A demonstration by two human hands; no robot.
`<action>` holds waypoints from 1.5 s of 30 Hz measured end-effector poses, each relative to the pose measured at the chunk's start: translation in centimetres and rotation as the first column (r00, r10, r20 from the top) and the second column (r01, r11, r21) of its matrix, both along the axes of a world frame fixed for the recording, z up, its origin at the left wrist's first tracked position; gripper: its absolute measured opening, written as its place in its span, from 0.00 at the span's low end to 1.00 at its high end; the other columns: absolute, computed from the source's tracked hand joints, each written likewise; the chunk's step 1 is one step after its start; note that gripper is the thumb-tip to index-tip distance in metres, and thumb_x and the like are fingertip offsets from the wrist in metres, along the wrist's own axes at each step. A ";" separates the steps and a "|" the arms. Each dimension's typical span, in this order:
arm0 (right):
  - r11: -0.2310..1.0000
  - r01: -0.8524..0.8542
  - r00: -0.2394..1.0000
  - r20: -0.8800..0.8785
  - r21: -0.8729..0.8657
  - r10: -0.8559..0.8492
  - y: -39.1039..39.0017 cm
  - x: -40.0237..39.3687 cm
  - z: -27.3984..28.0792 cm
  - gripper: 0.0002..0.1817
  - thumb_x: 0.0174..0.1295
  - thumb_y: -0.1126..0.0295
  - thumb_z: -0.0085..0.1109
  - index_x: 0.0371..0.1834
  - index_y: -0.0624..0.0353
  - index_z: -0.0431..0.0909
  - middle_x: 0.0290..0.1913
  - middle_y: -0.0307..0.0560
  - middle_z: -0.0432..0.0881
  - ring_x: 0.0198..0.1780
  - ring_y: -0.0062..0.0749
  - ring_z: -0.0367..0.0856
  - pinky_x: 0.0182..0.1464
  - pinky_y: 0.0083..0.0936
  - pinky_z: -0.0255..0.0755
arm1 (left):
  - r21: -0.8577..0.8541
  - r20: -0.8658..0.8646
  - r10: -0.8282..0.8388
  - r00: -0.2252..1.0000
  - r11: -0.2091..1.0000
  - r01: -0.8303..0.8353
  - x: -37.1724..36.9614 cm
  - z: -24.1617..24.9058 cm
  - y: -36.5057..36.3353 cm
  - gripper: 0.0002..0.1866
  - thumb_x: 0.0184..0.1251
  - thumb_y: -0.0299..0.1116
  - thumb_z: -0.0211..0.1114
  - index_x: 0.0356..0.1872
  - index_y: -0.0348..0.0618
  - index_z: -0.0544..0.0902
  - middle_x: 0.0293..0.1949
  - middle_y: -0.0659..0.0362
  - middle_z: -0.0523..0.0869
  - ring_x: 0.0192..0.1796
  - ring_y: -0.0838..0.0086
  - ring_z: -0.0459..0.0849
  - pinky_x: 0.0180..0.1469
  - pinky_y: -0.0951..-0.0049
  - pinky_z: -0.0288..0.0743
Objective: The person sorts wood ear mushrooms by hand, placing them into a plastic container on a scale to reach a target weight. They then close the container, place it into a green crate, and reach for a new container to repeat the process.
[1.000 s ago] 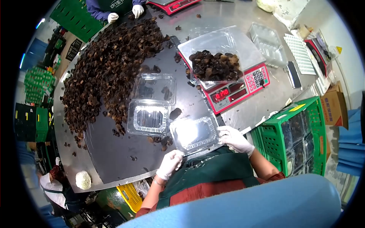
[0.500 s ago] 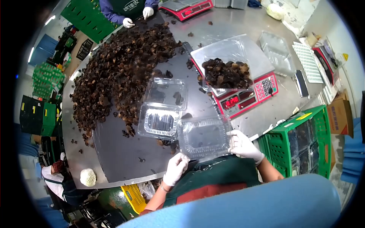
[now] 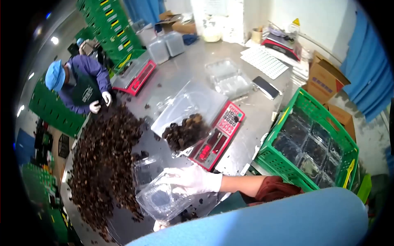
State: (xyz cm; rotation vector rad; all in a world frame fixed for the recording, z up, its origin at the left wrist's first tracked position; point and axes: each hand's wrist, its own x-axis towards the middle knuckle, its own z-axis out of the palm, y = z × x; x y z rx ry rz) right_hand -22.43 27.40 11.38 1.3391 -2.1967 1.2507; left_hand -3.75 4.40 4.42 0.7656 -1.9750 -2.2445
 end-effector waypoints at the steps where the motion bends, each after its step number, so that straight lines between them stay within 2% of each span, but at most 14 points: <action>1: 0.989 -0.015 0.996 0.090 0.148 0.001 -0.7 -1.0 -0.6 0.22 0.60 0.54 0.57 0.56 0.48 0.75 0.45 0.51 0.81 0.30 0.41 0.82 0.34 0.33 0.78 | -0.080 0.052 0.014 0.999 0.997 -0.010 -1.0 0.6 0.2 0.04 0.66 0.30 0.58 0.33 0.41 0.77 0.17 0.68 0.69 0.16 0.86 0.64 0.17 0.83 0.54; 3: 0.972 -0.045 0.984 0.178 0.229 0.004 -0.4 -2.8 -0.1 0.24 0.63 0.50 0.53 0.58 0.50 0.74 0.30 0.49 0.82 0.28 0.39 0.82 0.33 0.32 0.77 | -0.179 0.118 0.035 0.992 0.984 -0.013 -2.5 0.8 0.2 0.04 0.66 0.30 0.58 0.33 0.41 0.77 0.17 0.68 0.69 0.16 0.86 0.64 0.17 0.83 0.54; 5: 0.984 -0.177 0.836 0.528 0.000 0.150 -0.5 -3.4 0.8 0.28 0.61 0.51 0.56 0.61 0.51 0.72 0.34 0.51 0.83 0.28 0.40 0.82 0.33 0.32 0.78 | -0.225 0.154 0.053 0.987 0.974 -0.017 -3.5 0.7 -0.1 0.05 0.66 0.31 0.58 0.34 0.41 0.77 0.18 0.68 0.69 0.16 0.86 0.64 0.16 0.83 0.54; 8: 0.987 -0.162 0.831 0.541 0.019 0.126 1.6 -4.0 5.4 0.40 0.53 0.47 0.65 0.67 0.54 0.66 0.44 0.53 0.83 0.32 0.35 0.83 0.38 0.29 0.79 | -0.257 0.183 0.073 0.980 0.966 -0.024 -4.3 0.6 -0.6 0.05 0.66 0.31 0.58 0.34 0.41 0.77 0.18 0.68 0.69 0.16 0.86 0.64 0.16 0.83 0.54; 10: 0.984 -0.010 0.893 0.441 -0.176 0.088 4.1 -6.1 6.4 0.32 0.57 0.50 0.63 0.61 0.57 0.72 0.42 0.52 0.83 0.35 0.35 0.83 0.40 0.29 0.78 | -0.272 0.198 0.085 0.976 0.962 -0.028 -4.7 0.5 -0.9 0.05 0.66 0.31 0.58 0.35 0.41 0.77 0.18 0.68 0.69 0.16 0.86 0.64 0.16 0.83 0.54; 13: 0.844 0.452 0.892 0.180 -0.289 -0.415 9.0 -13.4 5.5 0.15 0.61 0.61 0.58 0.43 0.61 0.81 0.39 0.52 0.84 0.41 0.40 0.83 0.46 0.31 0.77 | -0.283 0.217 0.105 0.970 0.958 -0.040 -5.0 0.3 -1.3 0.06 0.67 0.32 0.58 0.35 0.41 0.77 0.18 0.68 0.69 0.16 0.86 0.64 0.16 0.83 0.54; 16: 0.616 0.774 0.634 0.157 -0.149 -0.758 16.1 -21.3 1.3 0.11 0.59 0.66 0.54 0.40 0.58 0.82 0.39 0.52 0.84 0.44 0.44 0.82 0.51 0.36 0.74 | -0.287 0.236 0.117 0.965 0.957 -0.046 -5.4 0.1 -1.7 0.06 0.67 0.32 0.58 0.36 0.41 0.77 0.18 0.68 0.69 0.16 0.86 0.64 0.16 0.83 0.54; 18: 0.591 0.790 0.589 0.063 0.164 -0.806 20.6 -24.8 -2.6 0.13 0.55 0.63 0.57 0.41 0.51 0.83 0.38 0.49 0.84 0.50 0.44 0.79 0.55 0.34 0.70 | -0.288 0.247 0.132 0.960 0.956 -0.057 -5.6 0.0 -1.9 0.06 0.67 0.33 0.58 0.36 0.41 0.77 0.18 0.68 0.69 0.16 0.86 0.64 0.16 0.83 0.54; 20: 0.517 0.765 0.634 -0.309 0.383 -0.709 22.7 -25.7 -4.6 0.13 0.52 0.61 0.60 0.39 0.50 0.84 0.37 0.47 0.84 0.52 0.44 0.77 0.57 0.32 0.67 | -0.290 0.253 0.140 0.957 0.955 -0.064 -5.8 -0.1 -2.1 0.06 0.67 0.33 0.58 0.36 0.41 0.77 0.18 0.68 0.69 0.16 0.86 0.64 0.16 0.83 0.54; 23: 0.368 0.743 0.629 -0.397 0.558 -0.668 24.3 -26.0 -7.3 0.09 0.53 0.67 0.57 0.36 0.51 0.82 0.38 0.51 0.82 0.60 0.49 0.72 0.58 0.38 0.68 | -0.293 0.265 0.155 0.952 0.953 -0.074 -5.9 -0.2 -2.3 0.07 0.67 0.34 0.58 0.37 0.41 0.77 0.18 0.68 0.69 0.16 0.86 0.64 0.15 0.83 0.54; 30: 0.521 0.605 0.752 -0.217 0.601 -0.623 26.2 -27.0 -5.8 0.05 0.51 0.68 0.58 0.30 0.52 0.78 0.33 0.47 0.82 0.43 0.43 0.80 0.45 0.37 0.73 | -0.303 0.278 0.180 0.944 0.949 -0.092 -5.5 0.2 -2.6 0.08 0.68 0.35 0.58 0.38 0.41 0.78 0.19 0.68 0.69 0.16 0.86 0.64 0.15 0.83 0.54; 39: 0.580 0.349 0.753 0.148 0.736 -0.641 30.0 -25.2 -0.6 0.08 0.40 0.70 0.66 0.26 0.55 0.79 0.31 0.42 0.84 0.38 0.37 0.82 0.42 0.31 0.74 | -0.314 0.267 0.200 0.943 0.943 -0.111 -5.1 0.4 -3.0 0.09 0.69 0.36 0.58 0.39 0.41 0.78 0.19 0.68 0.69 0.16 0.86 0.64 0.15 0.83 0.55; 43: 0.614 0.431 0.776 0.075 0.661 -0.626 31.9 -25.0 0.6 0.04 0.49 0.71 0.60 0.30 0.55 0.80 0.32 0.43 0.83 0.38 0.38 0.81 0.43 0.32 0.74 | -0.314 0.250 0.217 0.944 0.940 -0.133 -4.4 0.5 -3.6 0.10 0.69 0.37 0.58 0.40 0.40 0.78 0.19 0.68 0.69 0.16 0.86 0.64 0.14 0.83 0.55; 45: 0.723 0.563 0.790 -0.005 0.400 -0.613 30.3 -23.3 3.1 0.04 0.53 0.72 0.58 0.32 0.54 0.80 0.33 0.44 0.82 0.39 0.40 0.80 0.43 0.32 0.73 | -0.308 0.217 0.232 0.948 0.938 -0.159 -3.6 0.6 -4.3 0.10 0.69 0.37 0.58 0.40 0.40 0.78 0.20 0.68 0.69 0.16 0.86 0.64 0.14 0.84 0.55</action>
